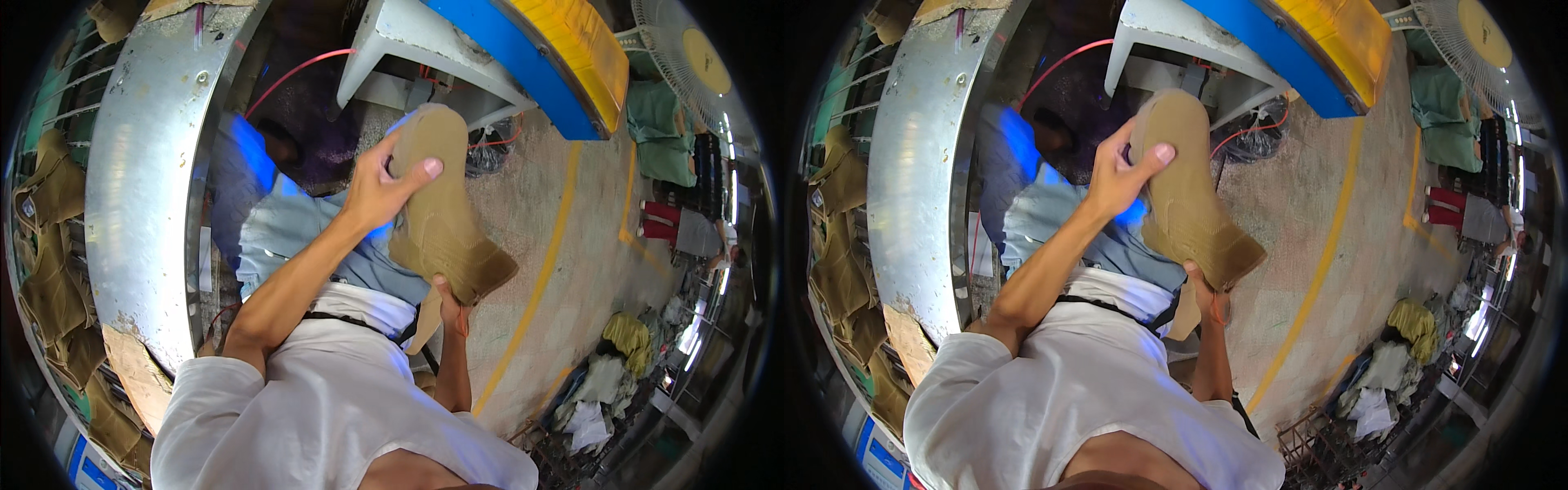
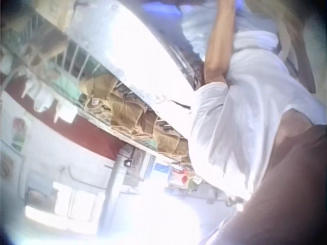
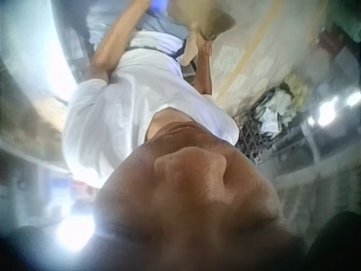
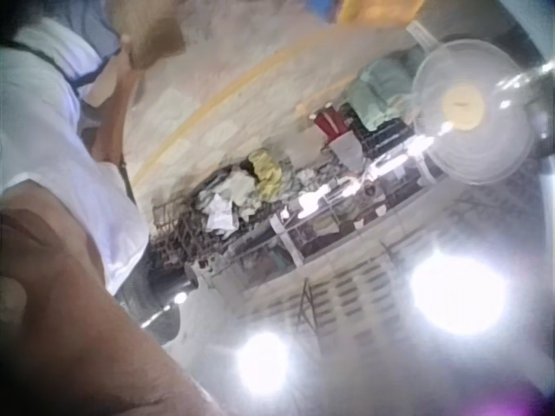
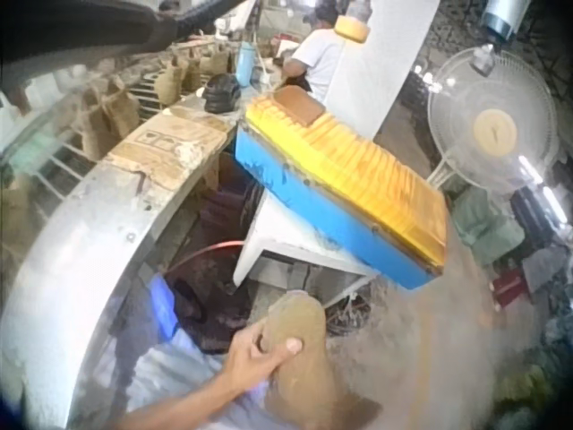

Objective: The person picks up boots from a conveyor belt, applies adhesive along the bottom edge using a pen-like tool, and places them back on the belt.

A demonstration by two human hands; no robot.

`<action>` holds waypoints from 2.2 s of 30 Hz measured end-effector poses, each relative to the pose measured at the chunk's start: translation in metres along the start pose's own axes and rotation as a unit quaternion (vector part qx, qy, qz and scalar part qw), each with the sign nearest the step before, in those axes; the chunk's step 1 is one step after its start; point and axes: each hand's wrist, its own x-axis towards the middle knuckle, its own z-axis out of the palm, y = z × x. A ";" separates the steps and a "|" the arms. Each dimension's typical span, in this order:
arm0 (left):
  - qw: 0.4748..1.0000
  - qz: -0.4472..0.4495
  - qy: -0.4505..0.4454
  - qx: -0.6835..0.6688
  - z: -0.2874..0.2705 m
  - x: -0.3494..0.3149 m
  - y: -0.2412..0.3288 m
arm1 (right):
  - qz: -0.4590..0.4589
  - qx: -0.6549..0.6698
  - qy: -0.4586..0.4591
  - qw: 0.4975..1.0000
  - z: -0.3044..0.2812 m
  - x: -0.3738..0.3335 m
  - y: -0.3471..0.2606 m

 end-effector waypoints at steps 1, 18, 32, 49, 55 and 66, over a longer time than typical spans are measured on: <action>0.999 0.036 -0.007 0.022 -0.002 -0.001 0.005 | -0.007 0.000 -0.014 1.000 -0.001 0.000 0.000; 0.973 0.092 -0.131 0.167 -0.048 0.015 0.045 | -0.158 -0.039 -0.015 0.987 0.017 -0.024 -0.021; 0.995 0.074 0.065 -0.019 -0.043 0.066 0.063 | -0.167 -0.206 -0.074 0.961 -0.031 0.068 -0.094; 0.942 0.106 -0.056 0.312 -0.041 0.316 0.251 | -0.447 -0.065 -0.045 0.891 -0.037 0.267 -0.341; 0.938 0.099 -0.076 0.322 -0.048 0.324 0.251 | -0.524 -0.101 0.037 0.845 -0.033 0.271 -0.329; 0.977 0.050 -0.063 0.197 -0.046 0.323 0.261 | -0.512 -0.051 0.083 0.854 -0.024 0.253 -0.330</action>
